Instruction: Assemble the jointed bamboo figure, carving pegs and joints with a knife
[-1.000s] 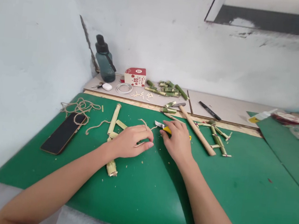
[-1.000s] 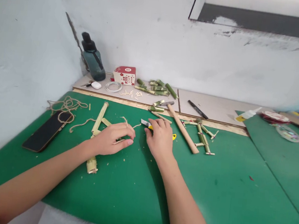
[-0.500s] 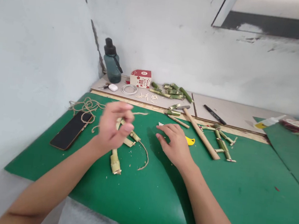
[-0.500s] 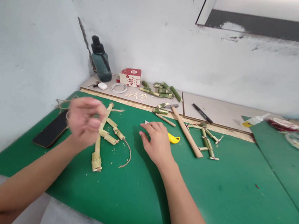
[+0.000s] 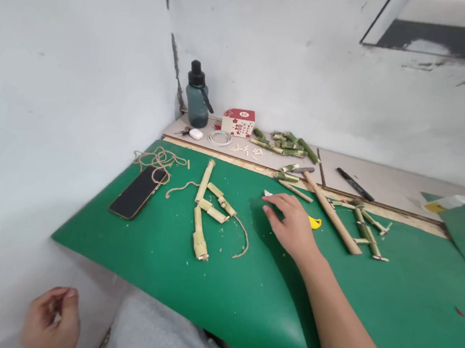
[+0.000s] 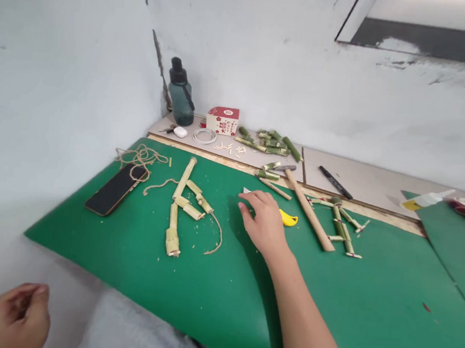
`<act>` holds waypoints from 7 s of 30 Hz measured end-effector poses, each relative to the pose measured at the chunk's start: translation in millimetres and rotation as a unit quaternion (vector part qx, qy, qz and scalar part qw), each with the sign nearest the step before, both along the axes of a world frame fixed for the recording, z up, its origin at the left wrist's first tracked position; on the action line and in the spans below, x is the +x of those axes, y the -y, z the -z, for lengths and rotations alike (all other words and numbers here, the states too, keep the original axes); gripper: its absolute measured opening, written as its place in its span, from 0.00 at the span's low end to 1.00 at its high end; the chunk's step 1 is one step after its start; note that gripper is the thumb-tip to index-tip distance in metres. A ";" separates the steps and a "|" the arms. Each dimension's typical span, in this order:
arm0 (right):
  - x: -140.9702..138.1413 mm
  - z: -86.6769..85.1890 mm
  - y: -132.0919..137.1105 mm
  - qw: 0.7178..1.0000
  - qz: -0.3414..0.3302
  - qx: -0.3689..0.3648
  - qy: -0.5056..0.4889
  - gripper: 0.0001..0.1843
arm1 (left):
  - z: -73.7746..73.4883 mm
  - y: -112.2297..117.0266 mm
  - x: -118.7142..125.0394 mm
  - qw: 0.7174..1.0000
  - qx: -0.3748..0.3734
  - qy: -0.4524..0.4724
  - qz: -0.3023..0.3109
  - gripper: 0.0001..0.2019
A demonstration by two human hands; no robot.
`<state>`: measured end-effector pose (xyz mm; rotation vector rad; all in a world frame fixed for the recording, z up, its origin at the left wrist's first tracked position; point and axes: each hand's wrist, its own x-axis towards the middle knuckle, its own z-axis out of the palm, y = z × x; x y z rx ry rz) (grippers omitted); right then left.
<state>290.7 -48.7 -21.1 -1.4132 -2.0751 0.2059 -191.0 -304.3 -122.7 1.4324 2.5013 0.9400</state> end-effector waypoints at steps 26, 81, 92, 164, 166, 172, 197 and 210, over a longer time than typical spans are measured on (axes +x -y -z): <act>-87.4 -35.7 40.1 0.957 0.036 -0.112 0.265 0.11 | -109.1 -67.3 73.5 0.951 0.130 -0.015 0.279 0.13; 14.9 -153.1 83.6 0.953 0.101 -0.001 -0.286 0.13 | -259.6 -209.2 292.1 0.751 0.194 0.017 0.631 0.05; 163.8 -114.4 46.9 0.929 0.274 -0.138 -0.206 0.15 | -118.6 -160.2 158.5 0.912 0.028 0.158 0.378 0.12; -126.7 9.2 -117.4 0.965 -0.124 -0.181 -0.143 0.59 | -78.8 -0.9 18.8 0.978 0.099 -0.044 0.176 0.09; -144.2 12.2 -115.5 0.958 -0.172 -0.191 -0.125 0.54 | -78.6 8.7 13.8 0.982 0.099 -0.052 0.155 0.08; -143.2 2.1 -23.1 0.913 -0.332 -0.228 -0.067 0.38 | -66.9 21.9 10.1 0.987 0.080 -0.041 0.130 0.07; -56.7 -15.0 120.6 0.989 -0.011 -0.089 -0.119 0.29 | -79.2 -35.9 42.1 0.952 0.144 -0.051 0.266 0.06; -165.4 9.2 79.2 0.986 -0.080 -0.148 0.016 0.40 | -94.5 -61.6 62.1 0.926 0.159 -0.041 0.341 0.09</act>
